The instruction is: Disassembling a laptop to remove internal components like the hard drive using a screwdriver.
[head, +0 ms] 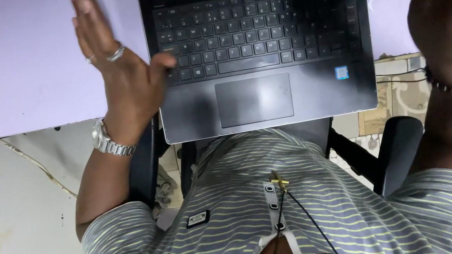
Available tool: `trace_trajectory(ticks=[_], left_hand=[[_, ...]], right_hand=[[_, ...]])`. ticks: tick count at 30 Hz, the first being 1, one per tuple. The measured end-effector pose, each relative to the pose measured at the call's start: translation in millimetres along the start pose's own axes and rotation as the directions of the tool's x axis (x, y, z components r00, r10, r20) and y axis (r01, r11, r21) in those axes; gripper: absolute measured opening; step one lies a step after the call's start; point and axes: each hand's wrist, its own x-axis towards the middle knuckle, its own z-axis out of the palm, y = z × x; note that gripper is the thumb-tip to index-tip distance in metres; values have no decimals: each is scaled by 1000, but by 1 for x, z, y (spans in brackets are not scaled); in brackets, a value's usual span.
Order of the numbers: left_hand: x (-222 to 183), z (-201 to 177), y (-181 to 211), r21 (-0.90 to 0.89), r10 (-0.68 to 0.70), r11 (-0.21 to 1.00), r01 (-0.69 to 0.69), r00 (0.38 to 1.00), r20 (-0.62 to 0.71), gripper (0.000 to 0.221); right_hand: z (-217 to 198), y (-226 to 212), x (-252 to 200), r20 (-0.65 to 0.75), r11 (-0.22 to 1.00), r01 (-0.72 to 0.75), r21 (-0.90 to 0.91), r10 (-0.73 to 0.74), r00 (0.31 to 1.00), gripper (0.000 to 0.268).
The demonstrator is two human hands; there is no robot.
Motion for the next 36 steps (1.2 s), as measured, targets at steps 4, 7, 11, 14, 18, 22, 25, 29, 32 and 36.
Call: trace_trajectory(ticks=[4,7,11,14,18,22,25,29,32,36], left_hand=[[7,-3,-3,-398,140,825,-402,826,-546,101],[9,-24,-4,-445,310,607,-659,711,-631,89],[-5,-74,26,-333,592,731,-596,796,-126,91],[-1,-83,80,-226,655,751,-621,744,133,86],[-34,-30,133,-25,519,797,-603,663,540,100],[-50,8,166,379,476,708,-596,799,367,54],[-44,6,166,468,478,662,-585,811,337,57],[-29,-12,169,464,554,640,-612,786,273,55],[-4,-33,174,422,603,663,-618,775,189,40],[32,-64,181,471,689,624,-624,723,45,9]], right_hand=[[-46,-29,-24,-2,742,14,670,-16,1000,10],[-46,-64,-47,-129,912,102,397,-54,990,5],[-42,-107,-79,-362,828,229,512,-33,932,14],[-25,-124,-106,-278,814,200,546,-49,959,11],[-12,-129,-109,-325,828,196,526,-17,945,17],[-17,-124,-110,-282,770,172,614,10,959,22],[-9,-118,-130,-190,677,50,734,134,973,46],[-6,-114,-142,-211,595,-122,794,458,864,66],[-1,-113,-125,-294,516,-84,852,607,739,69],[-17,-116,-116,-144,369,-148,917,654,742,72]])
